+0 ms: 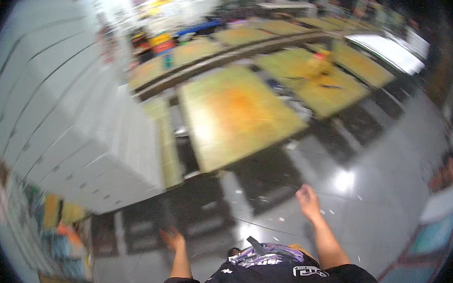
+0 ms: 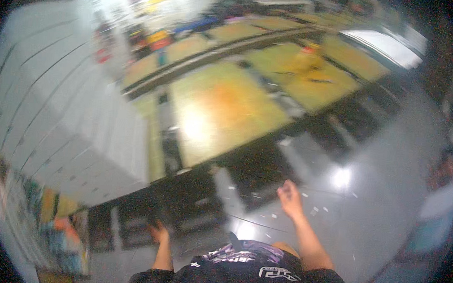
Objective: The person assembles flat cardboard boxes by folding the side flaps and inserting the bottom tabs to form a box. They repeat this process for several boxes and stack the completed ones on a nearby table.
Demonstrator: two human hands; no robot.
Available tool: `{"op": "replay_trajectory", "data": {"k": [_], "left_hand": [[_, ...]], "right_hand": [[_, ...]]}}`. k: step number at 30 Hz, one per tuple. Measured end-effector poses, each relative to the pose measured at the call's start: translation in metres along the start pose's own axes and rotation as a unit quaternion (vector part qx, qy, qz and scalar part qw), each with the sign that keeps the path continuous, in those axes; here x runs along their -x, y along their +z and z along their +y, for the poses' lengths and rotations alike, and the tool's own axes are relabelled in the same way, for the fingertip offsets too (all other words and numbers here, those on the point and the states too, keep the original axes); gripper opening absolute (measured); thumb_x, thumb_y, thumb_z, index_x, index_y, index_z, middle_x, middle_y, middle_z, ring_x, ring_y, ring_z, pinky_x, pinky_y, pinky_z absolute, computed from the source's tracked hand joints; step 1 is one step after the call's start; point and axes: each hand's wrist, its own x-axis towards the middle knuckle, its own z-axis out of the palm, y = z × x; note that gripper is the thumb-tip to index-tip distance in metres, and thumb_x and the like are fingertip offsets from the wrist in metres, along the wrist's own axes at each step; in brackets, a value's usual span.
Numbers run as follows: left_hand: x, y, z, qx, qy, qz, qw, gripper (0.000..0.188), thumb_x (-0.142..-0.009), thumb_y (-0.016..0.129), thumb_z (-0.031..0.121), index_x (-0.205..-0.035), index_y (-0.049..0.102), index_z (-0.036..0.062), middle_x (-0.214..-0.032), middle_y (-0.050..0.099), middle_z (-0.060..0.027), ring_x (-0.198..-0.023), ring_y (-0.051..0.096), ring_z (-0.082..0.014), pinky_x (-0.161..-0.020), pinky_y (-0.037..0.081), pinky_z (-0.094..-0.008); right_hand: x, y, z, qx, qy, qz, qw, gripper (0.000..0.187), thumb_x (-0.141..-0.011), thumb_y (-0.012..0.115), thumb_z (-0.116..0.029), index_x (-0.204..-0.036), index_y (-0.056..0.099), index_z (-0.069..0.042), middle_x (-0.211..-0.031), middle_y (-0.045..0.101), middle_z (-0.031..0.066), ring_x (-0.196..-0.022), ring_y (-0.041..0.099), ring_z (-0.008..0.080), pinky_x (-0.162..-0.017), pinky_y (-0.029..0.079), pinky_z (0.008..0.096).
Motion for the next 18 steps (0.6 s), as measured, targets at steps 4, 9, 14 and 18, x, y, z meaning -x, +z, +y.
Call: {"op": "replay_trajectory", "data": {"k": [4,9,14,18], "left_hand": [[0.043,0.152,-0.151,-0.102,-0.163,-0.531,0.825,0.058,-0.091,0.04,0.044,-0.137,0.035,0.0083,-0.136,0.042,-0.0175,-0.119,0.045,-0.0351,-0.097,0.038,-0.0421],[0.159,0.249,-0.06,-0.367,0.294,-0.627,0.621,0.046,-0.09,0.04,0.032,-0.131,0.042,0.0117,-0.125,0.05,-0.0173,-0.112,0.05,-0.0348,-0.093,0.04,-0.0432],[0.247,0.341,0.067,-0.423,0.635,-0.501,0.409,0.039,-0.088,0.04,0.02,-0.126,0.049,0.015,-0.114,0.059,-0.0172,-0.105,0.055,-0.0345,-0.089,0.043,-0.0443],[0.322,0.408,0.139,-0.504,0.352,-0.578,0.537,0.048,-0.094,0.03,0.042,-0.117,0.057,0.0084,-0.113,0.059,-0.0184,-0.106,0.055,-0.0329,-0.09,0.042,-0.0413]], "right_hand": [[0.102,-0.09,0.167,0.095,0.218,0.006,0.971,0.059,-0.08,0.065,-0.035,-0.123,0.048,0.002,-0.114,0.058,0.021,-0.104,0.058,0.0298,-0.089,0.045,0.0366],[0.205,-0.183,0.308,0.174,0.384,0.096,0.902,0.066,-0.076,0.066,-0.043,-0.121,0.05,0.003,-0.11,0.059,0.0231,-0.102,0.059,0.0332,-0.086,0.047,0.0364],[0.22,-0.252,0.329,0.171,0.389,0.145,0.893,0.068,-0.074,0.068,-0.045,-0.12,0.052,0.002,-0.104,0.062,0.0208,-0.093,0.062,0.0329,-0.08,0.049,0.0376],[0.18,-0.334,0.355,0.039,0.392,0.26,0.882,0.059,-0.079,0.065,-0.04,-0.12,0.052,0.0,-0.092,0.064,0.0158,-0.076,0.063,0.0223,-0.068,0.05,0.0341]]}}
